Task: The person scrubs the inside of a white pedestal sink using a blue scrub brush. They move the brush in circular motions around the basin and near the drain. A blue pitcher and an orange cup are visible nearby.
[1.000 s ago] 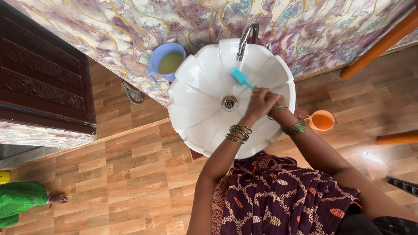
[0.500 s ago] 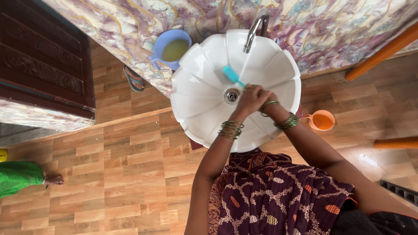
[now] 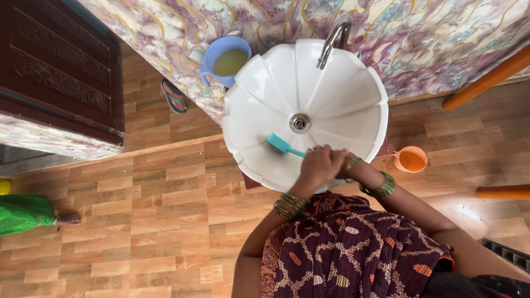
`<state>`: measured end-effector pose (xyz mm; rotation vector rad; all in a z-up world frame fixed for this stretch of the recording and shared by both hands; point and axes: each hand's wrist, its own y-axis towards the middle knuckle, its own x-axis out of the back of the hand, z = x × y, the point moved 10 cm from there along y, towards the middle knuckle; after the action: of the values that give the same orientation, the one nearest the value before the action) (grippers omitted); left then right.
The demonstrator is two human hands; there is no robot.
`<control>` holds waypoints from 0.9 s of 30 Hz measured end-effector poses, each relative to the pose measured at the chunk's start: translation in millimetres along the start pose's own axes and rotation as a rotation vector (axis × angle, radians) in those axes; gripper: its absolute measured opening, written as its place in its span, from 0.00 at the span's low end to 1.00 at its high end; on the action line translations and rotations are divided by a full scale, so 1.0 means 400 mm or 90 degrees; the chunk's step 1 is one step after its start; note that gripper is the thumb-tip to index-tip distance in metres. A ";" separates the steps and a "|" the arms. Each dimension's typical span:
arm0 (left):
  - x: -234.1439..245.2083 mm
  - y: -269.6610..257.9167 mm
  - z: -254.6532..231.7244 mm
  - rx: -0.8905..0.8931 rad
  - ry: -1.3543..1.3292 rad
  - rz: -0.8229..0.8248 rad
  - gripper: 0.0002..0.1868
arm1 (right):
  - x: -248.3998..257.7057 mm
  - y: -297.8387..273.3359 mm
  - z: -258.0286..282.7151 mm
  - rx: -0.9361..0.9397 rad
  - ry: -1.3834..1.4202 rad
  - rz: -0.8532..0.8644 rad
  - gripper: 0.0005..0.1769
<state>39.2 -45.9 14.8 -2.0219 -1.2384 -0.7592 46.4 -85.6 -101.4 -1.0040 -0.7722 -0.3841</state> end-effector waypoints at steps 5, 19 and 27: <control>0.002 -0.038 -0.116 -0.116 -0.035 -0.089 0.37 | -0.015 -0.111 -0.062 0.090 -0.113 -0.056 0.16; 0.101 0.162 0.124 -0.040 -0.150 -0.200 0.28 | 0.154 0.194 -0.078 -0.059 -0.045 -0.227 0.24; 0.053 0.236 -0.018 -0.314 -0.222 -0.232 0.23 | 0.183 0.070 -0.224 -0.260 -0.065 -0.213 0.19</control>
<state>132.5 -73.2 14.3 -2.4282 -1.7941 -0.9860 149.4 -145.1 -92.4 -1.2842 -0.9819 -0.8073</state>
